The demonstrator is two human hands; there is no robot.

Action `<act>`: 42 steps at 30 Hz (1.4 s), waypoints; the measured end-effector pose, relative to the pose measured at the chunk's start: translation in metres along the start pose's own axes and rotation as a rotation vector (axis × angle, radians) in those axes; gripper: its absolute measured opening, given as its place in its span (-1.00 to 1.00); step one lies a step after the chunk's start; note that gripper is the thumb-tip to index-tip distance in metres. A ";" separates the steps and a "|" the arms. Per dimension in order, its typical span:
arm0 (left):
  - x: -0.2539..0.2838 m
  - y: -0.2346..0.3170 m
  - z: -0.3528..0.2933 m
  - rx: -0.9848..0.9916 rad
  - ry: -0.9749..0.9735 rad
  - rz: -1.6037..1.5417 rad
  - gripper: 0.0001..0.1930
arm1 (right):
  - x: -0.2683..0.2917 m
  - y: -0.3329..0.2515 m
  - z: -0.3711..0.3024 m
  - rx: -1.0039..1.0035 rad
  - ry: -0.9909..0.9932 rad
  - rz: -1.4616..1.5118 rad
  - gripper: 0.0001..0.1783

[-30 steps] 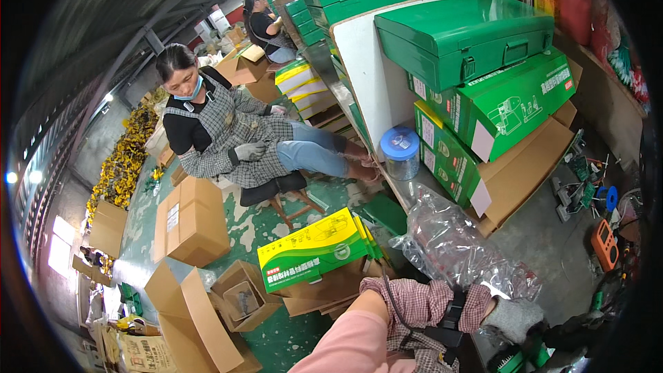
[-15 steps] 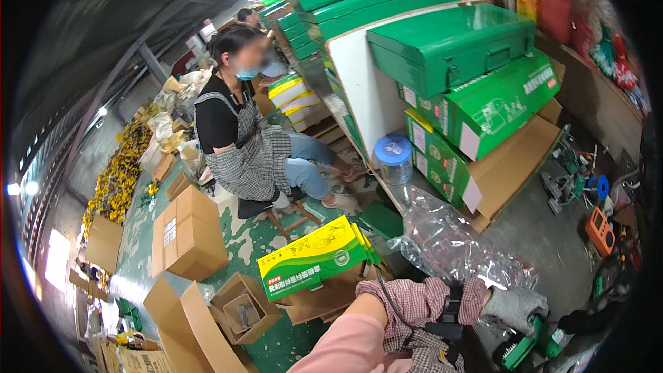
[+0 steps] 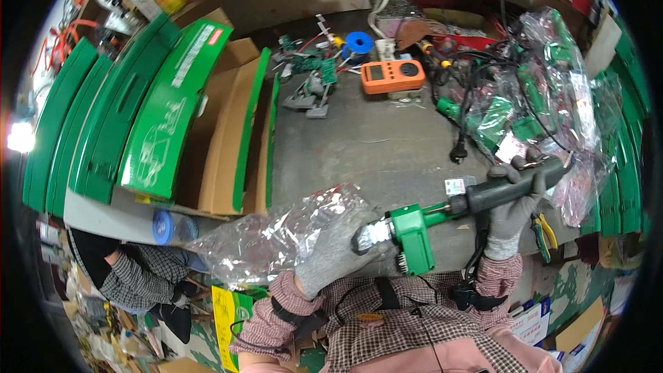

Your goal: Assembling the internal wiring and components of a handheld plastic device in a workshop environment.

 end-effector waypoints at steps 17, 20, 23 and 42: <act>-0.010 0.006 0.006 -0.041 -0.062 0.185 -0.44 | 0.013 0.011 0.003 -0.054 0.100 0.105 -0.66; -0.008 0.011 0.007 -0.062 -0.071 0.165 -0.47 | 0.011 0.012 0.003 -0.058 0.133 0.059 -0.66; -0.008 0.008 0.006 -0.030 -0.147 0.257 -0.50 | 0.013 0.014 0.003 -0.047 0.160 0.088 -0.68; -0.010 0.015 0.006 -0.081 -0.123 0.247 -0.41 | 0.007 -0.024 -0.018 0.158 0.068 0.069 -0.61</act>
Point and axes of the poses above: each hand's wrist, its own z-axis towards the middle knuckle, its own x-axis out of the back of the hand, y = z × x, the point moved 7 cm from there along z, towards the middle knuckle, and after that the axes turned 4 degrees about -x, right-handed, at the moved point
